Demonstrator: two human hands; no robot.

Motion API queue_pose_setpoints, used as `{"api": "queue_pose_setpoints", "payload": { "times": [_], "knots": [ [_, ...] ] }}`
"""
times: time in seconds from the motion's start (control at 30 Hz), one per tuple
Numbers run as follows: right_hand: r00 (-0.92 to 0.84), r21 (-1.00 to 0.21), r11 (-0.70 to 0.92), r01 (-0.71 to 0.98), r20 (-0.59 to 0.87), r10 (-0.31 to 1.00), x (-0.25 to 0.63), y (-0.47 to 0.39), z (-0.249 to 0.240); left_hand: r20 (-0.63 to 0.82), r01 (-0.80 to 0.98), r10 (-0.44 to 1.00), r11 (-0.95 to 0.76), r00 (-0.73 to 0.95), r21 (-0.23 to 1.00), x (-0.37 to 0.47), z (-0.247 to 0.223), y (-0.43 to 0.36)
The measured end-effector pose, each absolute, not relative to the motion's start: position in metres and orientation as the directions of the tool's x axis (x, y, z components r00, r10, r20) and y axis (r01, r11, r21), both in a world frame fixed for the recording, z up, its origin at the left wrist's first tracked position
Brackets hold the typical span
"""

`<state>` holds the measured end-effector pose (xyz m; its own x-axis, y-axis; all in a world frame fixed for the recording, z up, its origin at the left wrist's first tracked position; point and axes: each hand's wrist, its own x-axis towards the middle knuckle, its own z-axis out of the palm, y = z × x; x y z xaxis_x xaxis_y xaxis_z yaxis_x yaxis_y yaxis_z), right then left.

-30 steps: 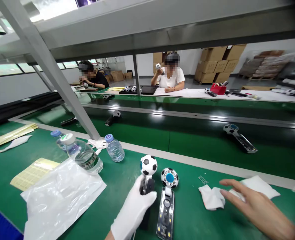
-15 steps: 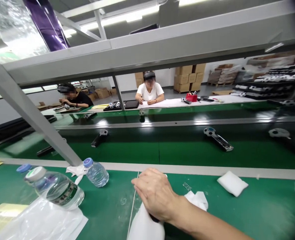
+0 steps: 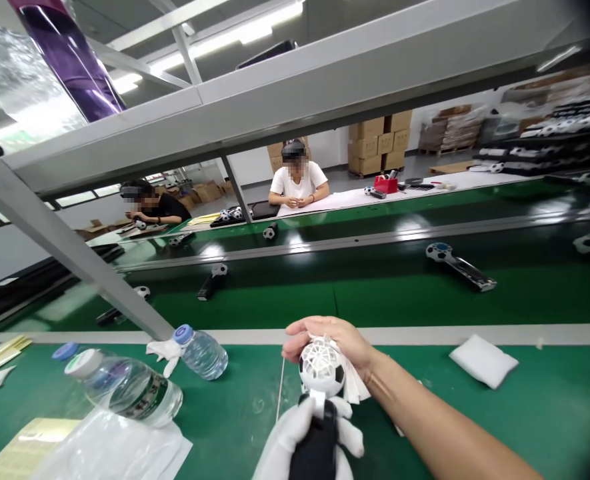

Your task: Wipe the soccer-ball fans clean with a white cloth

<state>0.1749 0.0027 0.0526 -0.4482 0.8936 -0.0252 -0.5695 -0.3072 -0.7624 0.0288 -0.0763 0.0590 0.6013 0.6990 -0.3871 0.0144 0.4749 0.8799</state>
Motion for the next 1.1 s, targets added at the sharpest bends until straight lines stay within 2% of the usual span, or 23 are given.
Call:
{"api": "queue_pose_setpoints", "payload": {
  "times": [0.07,0.13,0.2,0.23,0.27,0.33,0.4,0.47,0.6,0.67,0.7,0.77,0.83,0.87,0.9,0.97,1.03,1.1],
  "knots": [
    [-0.212,-0.879,-0.105,-0.464,-0.005,0.977,0.166,-0.009,0.05,-0.391,-0.06,0.68,0.537,0.62,0.841,0.029,0.054,-0.071],
    [-0.027,-0.978,0.139,-0.157,0.144,0.989,0.159,-0.019,0.051,-0.393,-0.118,0.667,0.585,0.632,0.803,0.028,0.049,-0.067],
    [-0.006,-0.958,0.271,0.095,0.271,0.962,0.155,-0.022,0.053,-0.401,-0.163,0.655,0.627,0.641,0.762,0.027,0.046,-0.066],
    [-0.029,-0.954,0.277,0.118,0.276,0.961,0.155,-0.02,0.053,-0.409,-0.181,0.648,0.647,0.643,0.741,0.026,0.045,-0.066],
    [-0.045,-0.972,0.23,0.048,0.228,0.973,0.155,-0.015,0.052,-0.418,-0.195,0.641,0.665,0.644,0.72,0.025,0.044,-0.067],
    [-0.057,-0.97,0.04,-0.239,0.055,0.997,0.157,-0.003,0.05,-0.44,-0.215,0.626,0.7,0.643,0.681,0.023,0.042,-0.068],
    [-0.063,-0.87,-0.128,-0.475,-0.112,0.992,0.161,0.01,0.046,-0.462,-0.23,0.613,0.727,0.641,0.646,0.022,0.041,-0.068],
    [-0.024,-0.807,-0.178,-0.563,-0.2,0.979,0.168,0.02,0.042,-0.476,-0.245,0.607,0.744,0.636,0.622,0.021,0.04,-0.066],
    [0.139,-0.769,-0.093,-0.632,-0.231,0.963,0.182,0.018,0.045,-0.474,-0.259,0.609,0.747,0.636,0.612,0.022,0.04,-0.057],
    [0.21,-0.791,-0.006,-0.611,-0.169,0.963,0.184,0.007,0.052,-0.465,-0.247,0.603,0.745,0.649,0.62,0.024,0.04,-0.054],
    [0.228,-0.83,0.05,-0.556,-0.094,0.969,0.182,0.001,0.056,-0.461,-0.236,0.596,0.743,0.657,0.626,0.026,0.04,-0.054],
    [0.191,-0.924,0.2,-0.325,0.143,0.971,0.173,-0.013,0.061,-0.456,-0.204,0.581,0.74,0.674,0.641,0.028,0.04,-0.054],
    [0.079,-0.94,0.336,-0.062,0.331,0.94,0.164,-0.019,0.062,-0.454,-0.172,0.575,0.727,0.68,0.664,0.029,0.04,-0.056],
    [0.045,-0.933,0.359,0.004,0.359,0.932,0.162,-0.019,0.06,-0.455,-0.157,0.58,0.716,0.676,0.68,0.028,0.041,-0.057],
    [0.044,-0.94,0.341,0.001,0.341,0.939,0.161,-0.017,0.058,-0.455,-0.144,0.59,0.701,0.667,0.698,0.027,0.041,-0.058],
    [0.132,-0.962,0.215,-0.167,0.195,0.972,0.167,-0.006,0.053,-0.456,-0.117,0.627,0.659,0.631,0.743,0.023,0.042,-0.06],
    [0.262,-0.908,0.114,-0.404,0.005,0.965,0.18,0.005,0.047,-0.454,-0.086,0.678,0.604,0.578,0.792,0.02,0.042,-0.058],
    [0.394,-0.82,0.12,-0.56,-0.136,0.909,0.196,0.008,0.04,-0.444,-0.048,0.735,0.54,0.512,0.84,0.02,0.041,-0.049]
  ]
}}
